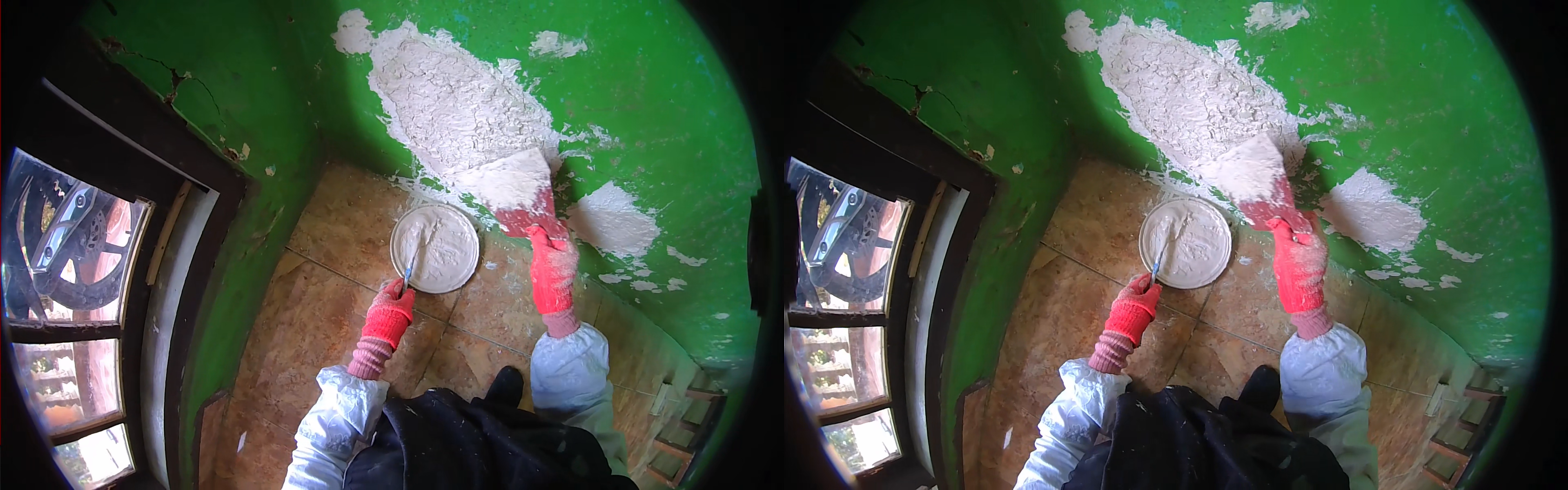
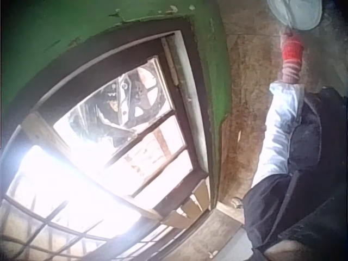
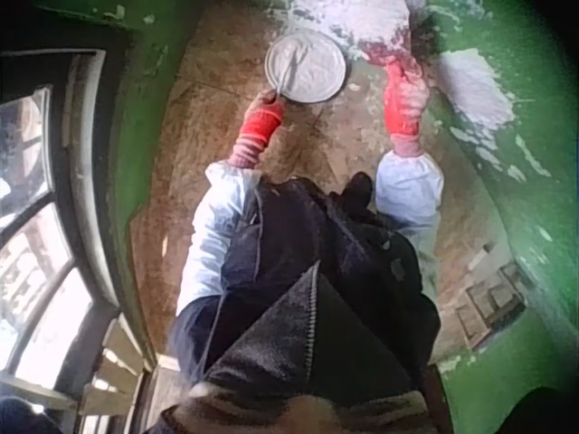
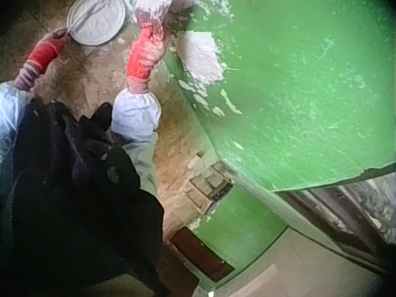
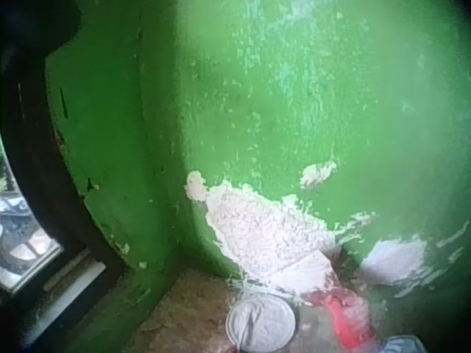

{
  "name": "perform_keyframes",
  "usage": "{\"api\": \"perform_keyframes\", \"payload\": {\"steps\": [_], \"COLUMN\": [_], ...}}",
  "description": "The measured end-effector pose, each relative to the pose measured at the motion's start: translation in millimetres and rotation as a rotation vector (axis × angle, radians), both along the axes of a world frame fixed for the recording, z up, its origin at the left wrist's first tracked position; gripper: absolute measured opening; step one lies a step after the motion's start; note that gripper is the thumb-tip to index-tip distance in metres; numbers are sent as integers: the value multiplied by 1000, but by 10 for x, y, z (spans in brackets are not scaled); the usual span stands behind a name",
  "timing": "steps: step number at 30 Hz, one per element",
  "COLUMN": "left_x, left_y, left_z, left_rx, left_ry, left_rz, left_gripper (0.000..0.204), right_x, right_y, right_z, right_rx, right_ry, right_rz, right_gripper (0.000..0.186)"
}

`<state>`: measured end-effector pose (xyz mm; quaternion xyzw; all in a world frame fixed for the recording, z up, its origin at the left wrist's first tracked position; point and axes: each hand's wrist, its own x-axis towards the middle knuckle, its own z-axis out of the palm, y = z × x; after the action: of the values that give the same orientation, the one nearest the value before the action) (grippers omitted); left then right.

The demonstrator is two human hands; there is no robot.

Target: The person applies white plaster from a bucket onto a green wall using a trowel and a putty knife. They scrape and smooth the material over damaged spots on the lower section of the wall using gloved hands.

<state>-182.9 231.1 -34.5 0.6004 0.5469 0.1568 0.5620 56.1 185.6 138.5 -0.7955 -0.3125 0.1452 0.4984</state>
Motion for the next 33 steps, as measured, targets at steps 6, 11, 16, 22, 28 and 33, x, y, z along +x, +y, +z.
{"api": "perform_keyframes", "payload": {"steps": [6, 11, 16, 22, 28, 33], "left_x": [70, 44, -12, 87, 61, 84], "left_y": [-57, -65, -63, -82, -91, -156], "left_z": [2, 135, 347, 432, 516, 523], "left_rx": [67, 106, 120, 120, 107, 114], "left_ry": [6, 60, 92, 134, 119, 77], "left_rz": [-21, 57, 97, 87, 114, 128], "left_gripper": [46, 45, 46, 47, 47, 48], "right_x": [84, 121, -102, -11, -121, -69], "right_y": [347, 43, 372, 278, 476, 419], "right_z": [-372, -269, -85, -113, -11, -193], "right_rx": [133, -43, -395, -48, -282, -47], "right_ry": [58, -89, -36, -79, -109, -69], "right_rz": [88, -34, 17, -43, -32, -3], "right_gripper": [16, 17, 21, 20, 27, 26]}}
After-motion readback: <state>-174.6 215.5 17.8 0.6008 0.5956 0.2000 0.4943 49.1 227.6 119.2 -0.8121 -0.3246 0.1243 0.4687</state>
